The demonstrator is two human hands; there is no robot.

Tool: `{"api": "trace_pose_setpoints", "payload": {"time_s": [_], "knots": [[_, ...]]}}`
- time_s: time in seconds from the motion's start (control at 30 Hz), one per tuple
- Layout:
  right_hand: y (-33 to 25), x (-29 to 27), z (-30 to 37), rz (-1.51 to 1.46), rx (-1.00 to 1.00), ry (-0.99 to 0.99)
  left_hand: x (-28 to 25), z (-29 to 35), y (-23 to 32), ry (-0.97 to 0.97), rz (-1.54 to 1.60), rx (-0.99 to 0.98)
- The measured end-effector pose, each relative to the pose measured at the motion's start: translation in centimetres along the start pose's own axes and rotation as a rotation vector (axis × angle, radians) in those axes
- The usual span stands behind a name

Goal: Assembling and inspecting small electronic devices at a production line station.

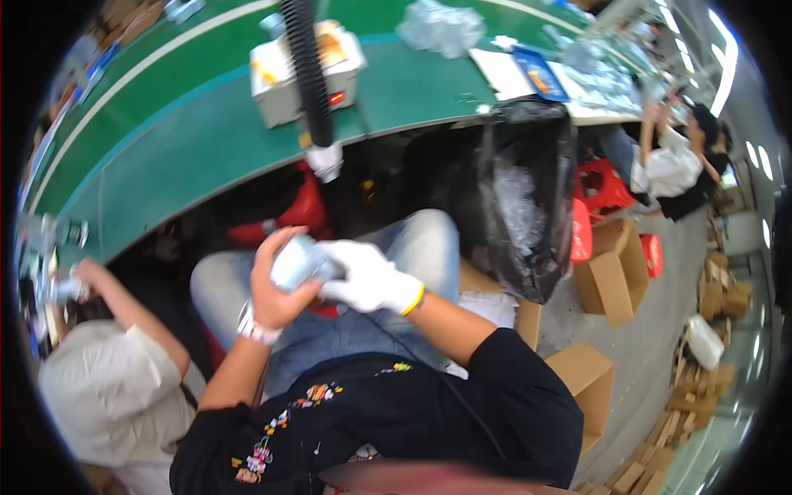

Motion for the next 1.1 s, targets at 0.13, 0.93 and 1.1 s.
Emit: {"api": "trace_pose_setpoints", "payload": {"time_s": [0.13, 0.93, 1.1], "knots": [[-0.4, -1.0, -1.0, -0.272, -0.042, 0.083, -1.1, -3.3, -1.4, 0.145, 0.45, -0.156], [0.9, -2.7, 0.1, -0.284, 0.101, -0.006, -2.4, -3.2, -1.8, 0.09, 0.774, -0.386], [-0.4, -3.7, 1.0, 0.029, 0.022, -0.056, -2.2, -2.2, -2.7, -0.225, 0.248, -0.439]]}}
Point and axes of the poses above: each hand's wrist, its own z-axis away from the middle knuckle, its own x-axis out of the palm, y = z × x, the point moved 8 cm from there along -z, towards the middle knuckle, and after that the axes turned 7 degrees about -y, right-handed, at the moved point
